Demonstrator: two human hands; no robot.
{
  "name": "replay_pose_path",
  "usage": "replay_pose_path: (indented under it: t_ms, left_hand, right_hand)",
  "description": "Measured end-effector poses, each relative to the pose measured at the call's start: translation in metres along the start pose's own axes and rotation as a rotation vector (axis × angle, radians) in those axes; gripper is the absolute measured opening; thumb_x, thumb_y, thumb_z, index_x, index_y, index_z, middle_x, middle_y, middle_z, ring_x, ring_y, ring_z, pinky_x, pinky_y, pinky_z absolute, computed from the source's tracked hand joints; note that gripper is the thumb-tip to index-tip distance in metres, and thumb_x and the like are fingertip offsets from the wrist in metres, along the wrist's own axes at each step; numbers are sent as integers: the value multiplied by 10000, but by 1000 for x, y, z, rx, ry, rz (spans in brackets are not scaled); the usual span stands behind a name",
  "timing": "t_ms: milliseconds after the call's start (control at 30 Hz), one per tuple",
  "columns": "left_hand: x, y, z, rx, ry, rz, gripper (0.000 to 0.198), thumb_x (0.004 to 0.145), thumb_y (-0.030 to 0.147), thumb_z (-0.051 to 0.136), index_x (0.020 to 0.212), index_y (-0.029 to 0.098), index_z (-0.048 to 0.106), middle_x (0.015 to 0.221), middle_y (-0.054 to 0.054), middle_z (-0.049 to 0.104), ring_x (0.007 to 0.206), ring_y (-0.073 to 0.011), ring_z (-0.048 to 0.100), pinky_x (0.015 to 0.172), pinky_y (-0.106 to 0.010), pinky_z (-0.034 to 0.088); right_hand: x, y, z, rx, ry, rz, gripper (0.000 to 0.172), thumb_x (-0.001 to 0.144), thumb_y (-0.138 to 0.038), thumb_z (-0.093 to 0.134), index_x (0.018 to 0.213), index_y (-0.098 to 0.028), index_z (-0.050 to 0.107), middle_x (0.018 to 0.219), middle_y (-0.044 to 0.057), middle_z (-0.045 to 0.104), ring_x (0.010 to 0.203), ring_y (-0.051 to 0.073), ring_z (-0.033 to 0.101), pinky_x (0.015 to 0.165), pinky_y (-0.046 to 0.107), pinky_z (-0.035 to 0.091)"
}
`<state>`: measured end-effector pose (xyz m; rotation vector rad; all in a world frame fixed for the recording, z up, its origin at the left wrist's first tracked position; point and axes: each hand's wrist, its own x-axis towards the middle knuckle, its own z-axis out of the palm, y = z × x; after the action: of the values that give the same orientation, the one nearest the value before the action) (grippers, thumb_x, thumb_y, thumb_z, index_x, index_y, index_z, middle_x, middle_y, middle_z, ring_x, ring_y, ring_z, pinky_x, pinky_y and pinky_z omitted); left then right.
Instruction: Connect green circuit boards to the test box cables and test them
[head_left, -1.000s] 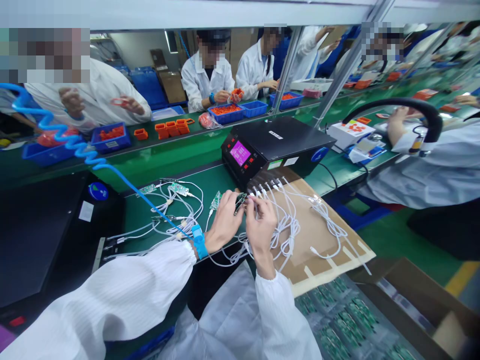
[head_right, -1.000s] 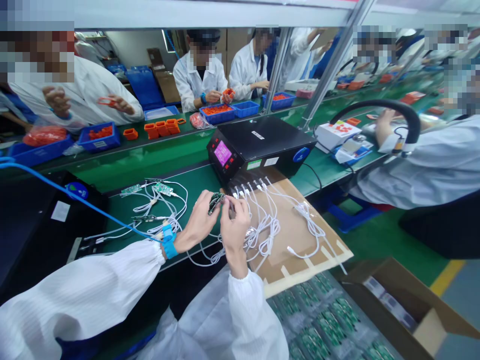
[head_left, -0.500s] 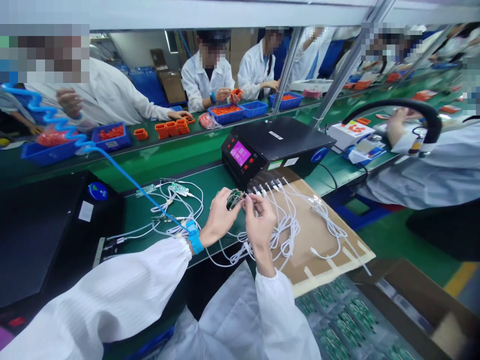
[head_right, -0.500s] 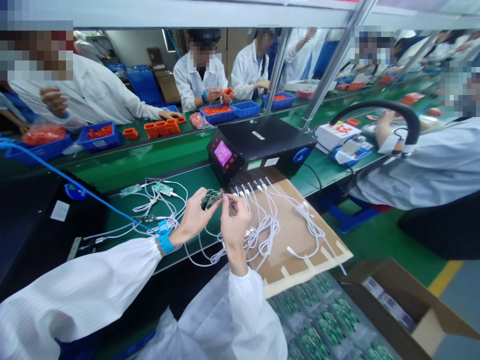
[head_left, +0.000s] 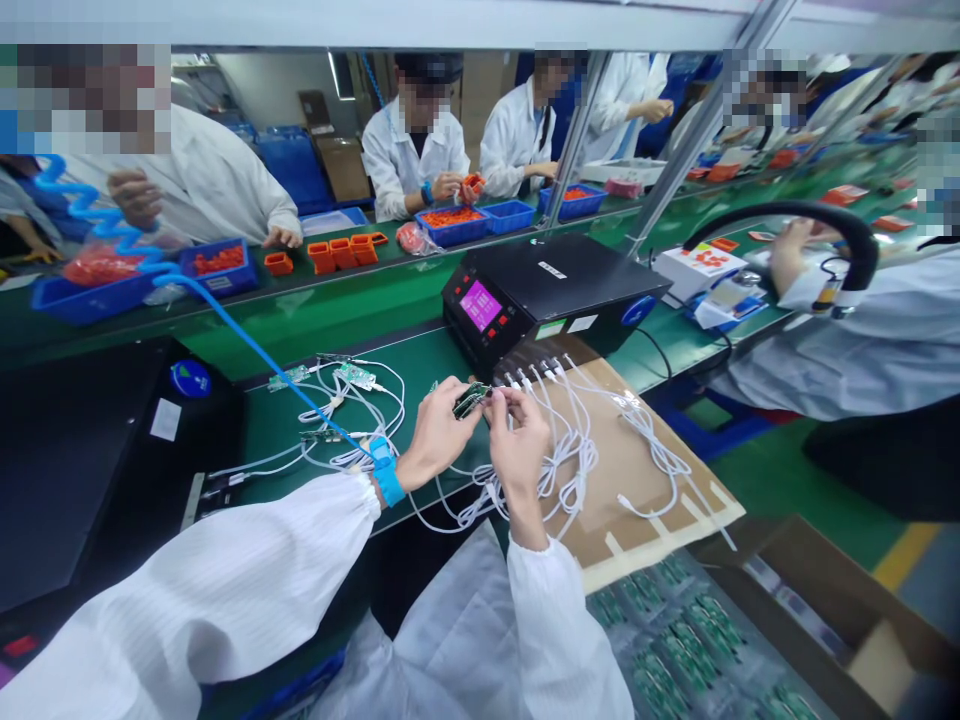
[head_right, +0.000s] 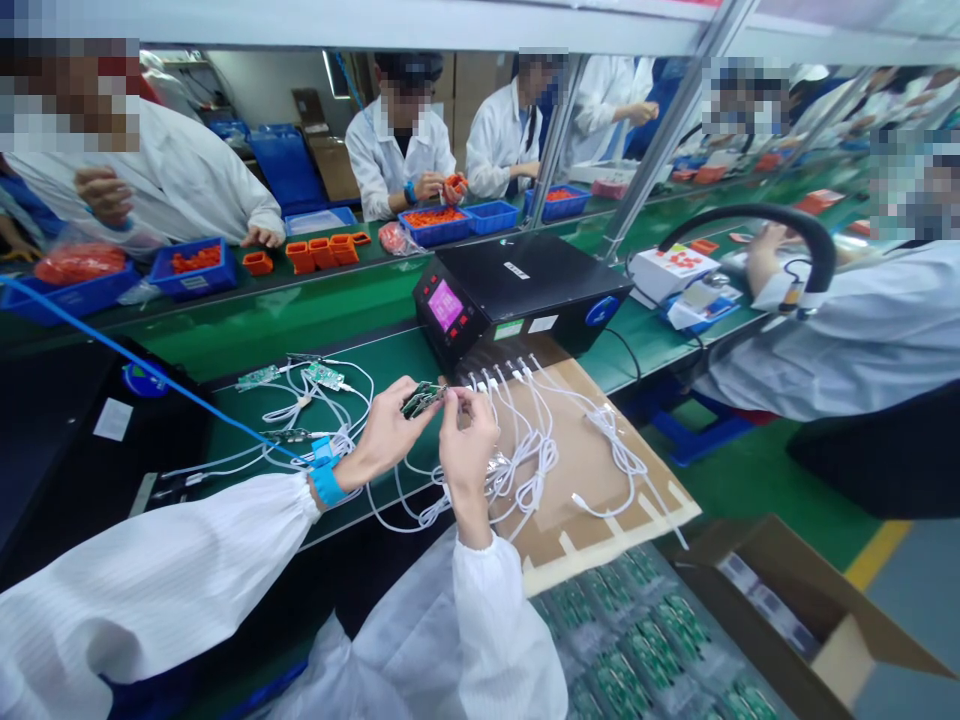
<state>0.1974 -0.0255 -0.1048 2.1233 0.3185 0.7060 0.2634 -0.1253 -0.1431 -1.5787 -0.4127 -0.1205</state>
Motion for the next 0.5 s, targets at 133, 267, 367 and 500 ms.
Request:
replay_pose_path:
  t_ms: [133,267,367,500]
  left_hand:
    - [0,2,1,-11,-15,-7,161,921,138,639,767,185,630,805,7,538,761,-139,540,691,-272,393]
    - [0,4,2,28,-24,-9,181,918,149,632,743,191,616,793,5,533,735,-142,529,678,-276,392]
    - [4,-1,2,50,-16,-3,190,921,179,647,732,189,624,775,8,538,729,-143,534,682,-277,394]
    - [12,-17,0,-38,-12,-94,44,880,220,725,869,177,724,859,-28,668,827,-175,633,748,-285,452]
  right_hand:
    - [0,0,1,39,-4,27,325,959,-491,623,975,-178,712,960,91,764,918,227,729,891,383,577]
    - [1,3,3,105,10,50,318,947,-477,647,977,-168,712,958,93,762,919,226,733,889,374,579]
    - [3,8,5,128,-5,69,345,935,-499,656,977,-161,712,960,100,768,913,225,736,893,379,582]
    - [9,15,10,86,-63,85,400,924,-546,646,995,-158,713,974,116,777,916,230,733,887,400,593]
